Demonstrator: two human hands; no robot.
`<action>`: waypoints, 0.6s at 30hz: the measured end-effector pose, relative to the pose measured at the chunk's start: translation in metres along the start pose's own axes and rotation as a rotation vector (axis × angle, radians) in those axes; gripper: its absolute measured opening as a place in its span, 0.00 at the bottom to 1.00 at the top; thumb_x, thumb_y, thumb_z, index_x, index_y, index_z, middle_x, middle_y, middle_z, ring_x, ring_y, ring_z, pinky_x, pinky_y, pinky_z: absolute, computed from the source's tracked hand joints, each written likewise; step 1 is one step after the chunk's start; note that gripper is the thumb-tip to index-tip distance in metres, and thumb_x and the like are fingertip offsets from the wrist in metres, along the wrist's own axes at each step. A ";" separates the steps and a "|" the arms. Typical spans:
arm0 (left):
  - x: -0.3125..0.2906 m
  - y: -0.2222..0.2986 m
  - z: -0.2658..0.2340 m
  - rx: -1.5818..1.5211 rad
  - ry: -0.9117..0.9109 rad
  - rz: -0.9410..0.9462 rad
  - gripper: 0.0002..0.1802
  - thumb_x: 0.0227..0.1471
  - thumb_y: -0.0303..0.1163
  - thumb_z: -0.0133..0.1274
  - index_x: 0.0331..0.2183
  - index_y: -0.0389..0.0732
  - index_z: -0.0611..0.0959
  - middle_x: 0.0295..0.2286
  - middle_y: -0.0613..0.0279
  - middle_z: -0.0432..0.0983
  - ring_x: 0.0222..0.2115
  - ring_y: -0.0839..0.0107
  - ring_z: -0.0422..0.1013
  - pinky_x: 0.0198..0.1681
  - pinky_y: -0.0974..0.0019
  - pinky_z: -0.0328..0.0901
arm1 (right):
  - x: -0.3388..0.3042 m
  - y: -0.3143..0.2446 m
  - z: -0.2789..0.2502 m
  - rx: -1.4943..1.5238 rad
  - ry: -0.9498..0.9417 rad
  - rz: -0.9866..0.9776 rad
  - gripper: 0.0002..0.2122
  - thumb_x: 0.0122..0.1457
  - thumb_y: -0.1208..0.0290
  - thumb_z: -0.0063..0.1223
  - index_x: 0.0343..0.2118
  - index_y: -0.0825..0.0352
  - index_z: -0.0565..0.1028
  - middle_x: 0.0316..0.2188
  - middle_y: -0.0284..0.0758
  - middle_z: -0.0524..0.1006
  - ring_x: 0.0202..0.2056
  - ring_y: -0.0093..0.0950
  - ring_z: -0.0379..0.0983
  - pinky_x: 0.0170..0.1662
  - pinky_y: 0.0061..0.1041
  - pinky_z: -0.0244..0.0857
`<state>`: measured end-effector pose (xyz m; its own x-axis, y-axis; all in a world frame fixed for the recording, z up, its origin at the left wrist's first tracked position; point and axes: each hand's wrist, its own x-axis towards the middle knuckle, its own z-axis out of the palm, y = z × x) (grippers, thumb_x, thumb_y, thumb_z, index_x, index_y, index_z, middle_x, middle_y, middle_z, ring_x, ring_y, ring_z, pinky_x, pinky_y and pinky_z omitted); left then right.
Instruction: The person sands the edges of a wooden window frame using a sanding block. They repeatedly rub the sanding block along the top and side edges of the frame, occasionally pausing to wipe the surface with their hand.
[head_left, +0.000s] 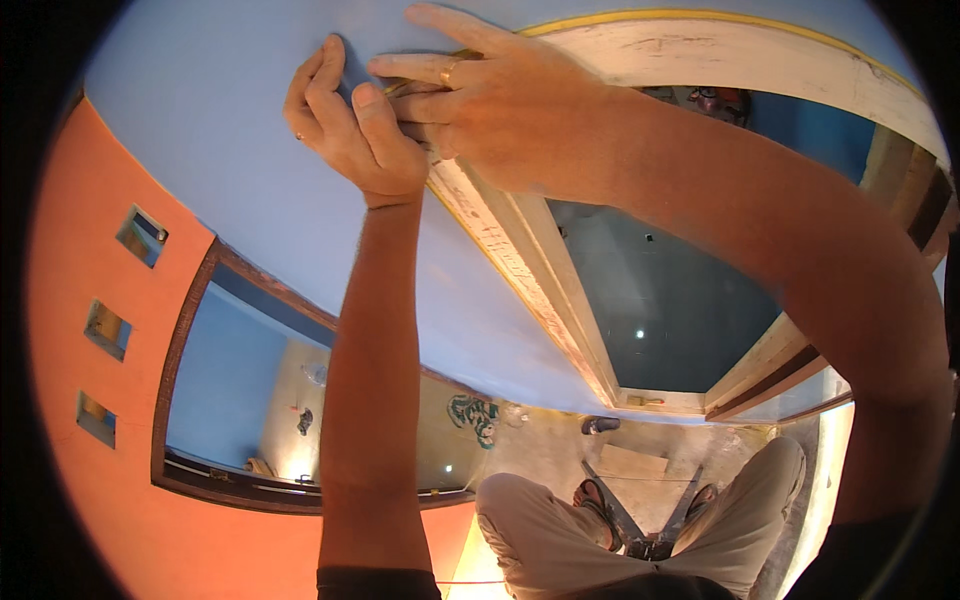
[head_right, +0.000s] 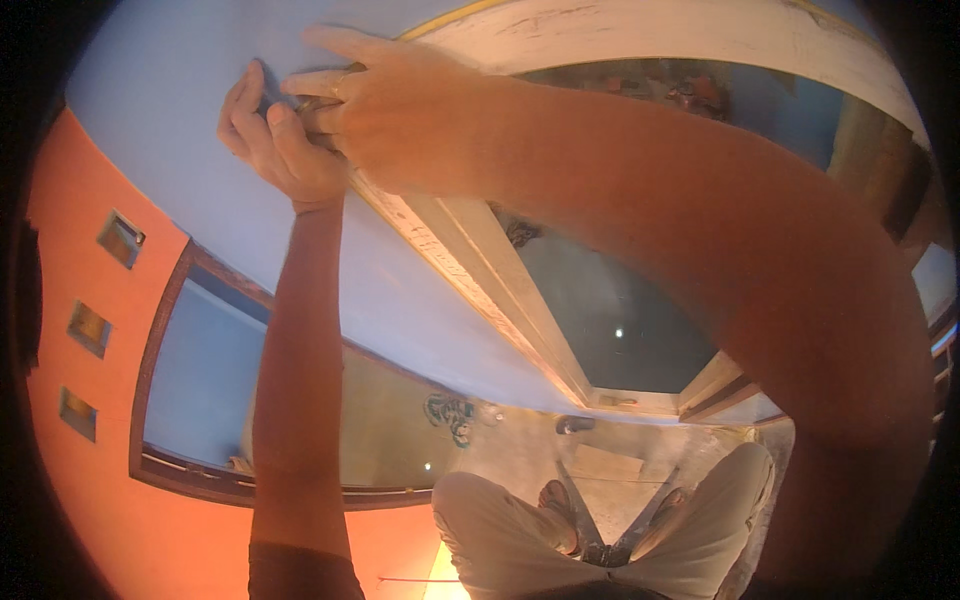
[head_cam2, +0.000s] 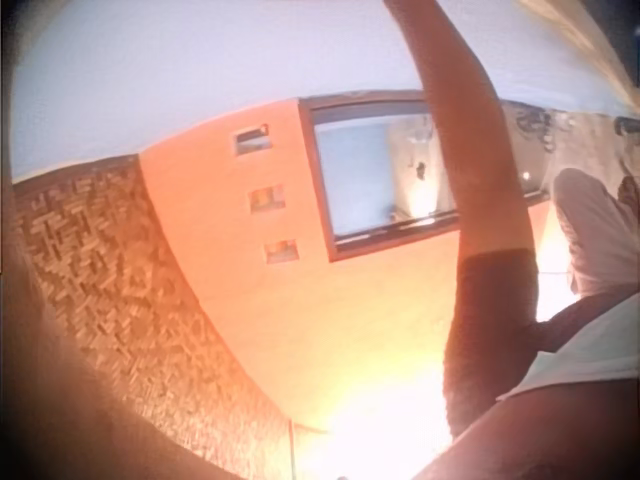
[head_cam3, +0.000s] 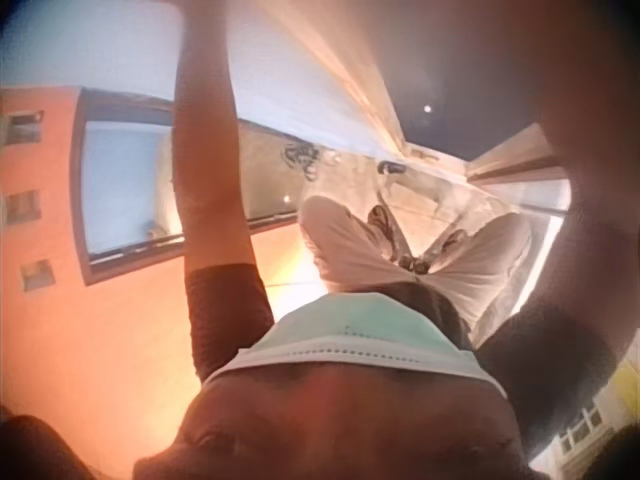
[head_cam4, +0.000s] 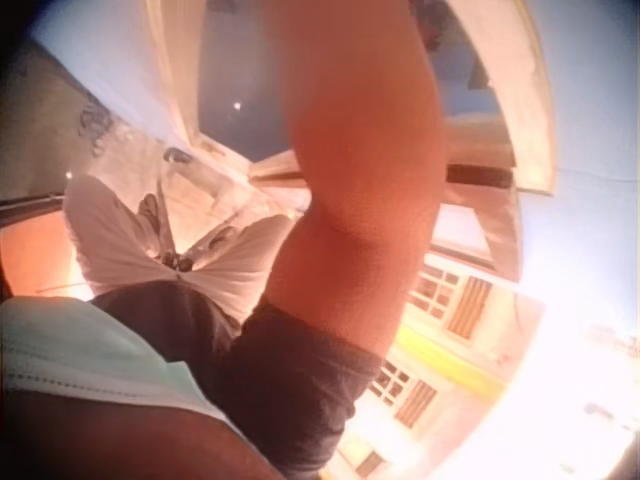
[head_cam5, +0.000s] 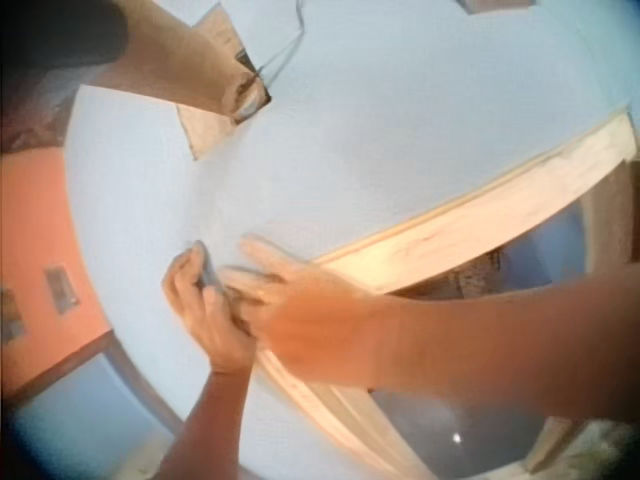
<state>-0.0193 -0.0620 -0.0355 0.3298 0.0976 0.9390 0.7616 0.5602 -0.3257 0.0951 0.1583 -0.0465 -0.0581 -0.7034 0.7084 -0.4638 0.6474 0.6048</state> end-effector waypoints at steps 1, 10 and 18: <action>0.001 -0.003 -0.002 0.029 -0.010 0.036 0.29 0.67 0.44 0.42 0.56 0.30 0.80 0.56 0.43 0.66 0.54 0.53 0.65 0.58 0.52 0.63 | 0.002 0.001 -0.001 -0.049 -0.015 -0.031 0.17 0.55 0.72 0.62 0.49 0.55 0.83 0.59 0.22 0.78 0.66 0.27 0.66 0.66 0.32 0.64; 0.006 0.017 0.008 0.067 0.026 0.004 0.29 0.67 0.42 0.45 0.56 0.27 0.78 0.55 0.42 0.66 0.54 0.53 0.63 0.58 0.51 0.61 | -0.055 0.027 -0.117 -0.066 -0.485 0.045 0.28 0.62 0.70 0.54 0.67 0.55 0.72 0.73 0.22 0.63 0.78 0.34 0.44 0.79 0.57 0.28; 0.002 0.014 0.000 0.192 -0.046 -0.058 0.28 0.69 0.40 0.45 0.58 0.26 0.76 0.55 0.39 0.66 0.54 0.49 0.63 0.59 0.48 0.61 | 0.005 0.004 -0.025 -0.205 -0.207 -0.092 0.21 0.62 0.68 0.57 0.59 0.52 0.78 0.65 0.17 0.74 0.73 0.24 0.57 0.78 0.44 0.43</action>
<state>-0.0080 -0.0537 -0.0378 0.2594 0.0952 0.9611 0.6571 0.7118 -0.2479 0.1146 0.1644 -0.0314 -0.2129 -0.7929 0.5710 -0.2883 0.6093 0.7387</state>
